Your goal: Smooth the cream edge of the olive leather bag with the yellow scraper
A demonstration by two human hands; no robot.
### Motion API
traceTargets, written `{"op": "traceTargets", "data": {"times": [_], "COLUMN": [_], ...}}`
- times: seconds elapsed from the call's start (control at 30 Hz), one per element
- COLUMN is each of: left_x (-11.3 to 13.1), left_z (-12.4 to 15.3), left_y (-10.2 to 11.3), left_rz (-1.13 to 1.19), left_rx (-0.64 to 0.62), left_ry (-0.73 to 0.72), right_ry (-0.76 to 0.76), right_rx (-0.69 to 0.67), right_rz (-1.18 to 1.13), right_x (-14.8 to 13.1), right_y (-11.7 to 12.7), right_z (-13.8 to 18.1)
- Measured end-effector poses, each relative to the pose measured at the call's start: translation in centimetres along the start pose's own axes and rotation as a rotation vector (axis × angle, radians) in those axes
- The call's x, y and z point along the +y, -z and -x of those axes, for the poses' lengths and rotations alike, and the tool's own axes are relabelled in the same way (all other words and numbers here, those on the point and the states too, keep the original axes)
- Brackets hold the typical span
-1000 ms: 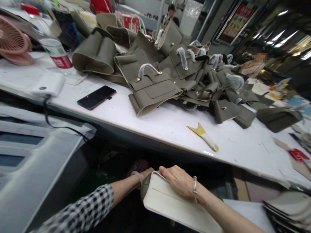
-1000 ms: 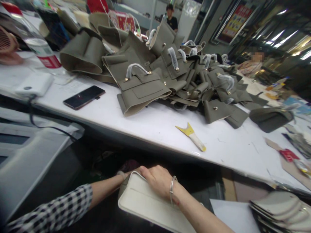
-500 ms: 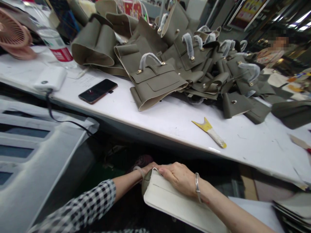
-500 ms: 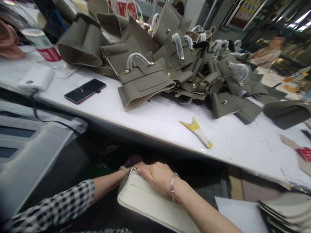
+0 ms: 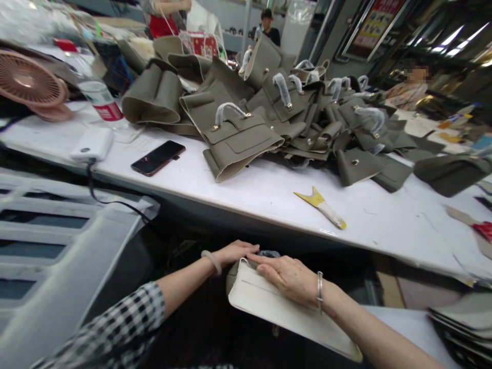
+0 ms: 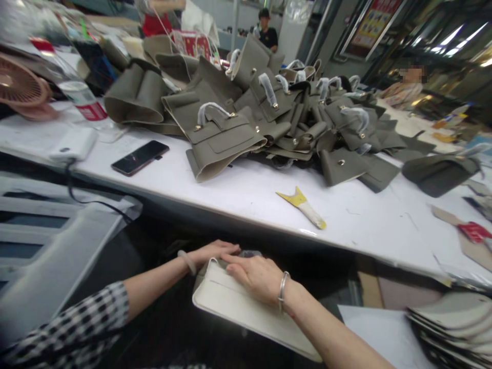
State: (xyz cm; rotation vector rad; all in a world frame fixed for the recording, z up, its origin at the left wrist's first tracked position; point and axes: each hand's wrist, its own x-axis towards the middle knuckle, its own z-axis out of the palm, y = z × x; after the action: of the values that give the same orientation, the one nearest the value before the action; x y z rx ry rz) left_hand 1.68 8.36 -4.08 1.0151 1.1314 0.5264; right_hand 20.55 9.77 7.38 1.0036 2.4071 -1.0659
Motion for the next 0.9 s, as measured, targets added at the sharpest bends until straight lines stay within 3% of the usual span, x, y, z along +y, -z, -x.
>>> {"op": "traceTargets", "data": {"times": [0.1, 0.17, 0.3, 0.57, 0.9], "left_x": [2.9, 5.4, 8.9, 9.7, 10.1], "left_z": [1.6, 2.9, 4.5, 4.4, 3.6], "left_y": [1.3, 1.7, 1.4, 1.3, 0.4], "left_rz": [-0.03, -0.086, -0.382, -0.529, -0.685], "left_rx": [-0.051, -0.17, -0.339, -0.46, -0.47], "left_ry": [-0.019, -0.032, -0.084, -0.067, -0.119], "right_ry": [-0.016, -0.018, -0.052, -0.188, -0.195], "right_rx": [-0.02, -0.032, -0.03, -0.088, -0.116], "right_rz": [0.011, 0.02, 0.007, -0.164, -0.138], "right_x": [0.8, 1.4, 3.2, 7.8, 5.9], "right_y": [0.3, 0.4, 0.3, 0.1, 1.0], "right_z": [1.2, 2.0, 3.7, 8.4, 6.5]}}
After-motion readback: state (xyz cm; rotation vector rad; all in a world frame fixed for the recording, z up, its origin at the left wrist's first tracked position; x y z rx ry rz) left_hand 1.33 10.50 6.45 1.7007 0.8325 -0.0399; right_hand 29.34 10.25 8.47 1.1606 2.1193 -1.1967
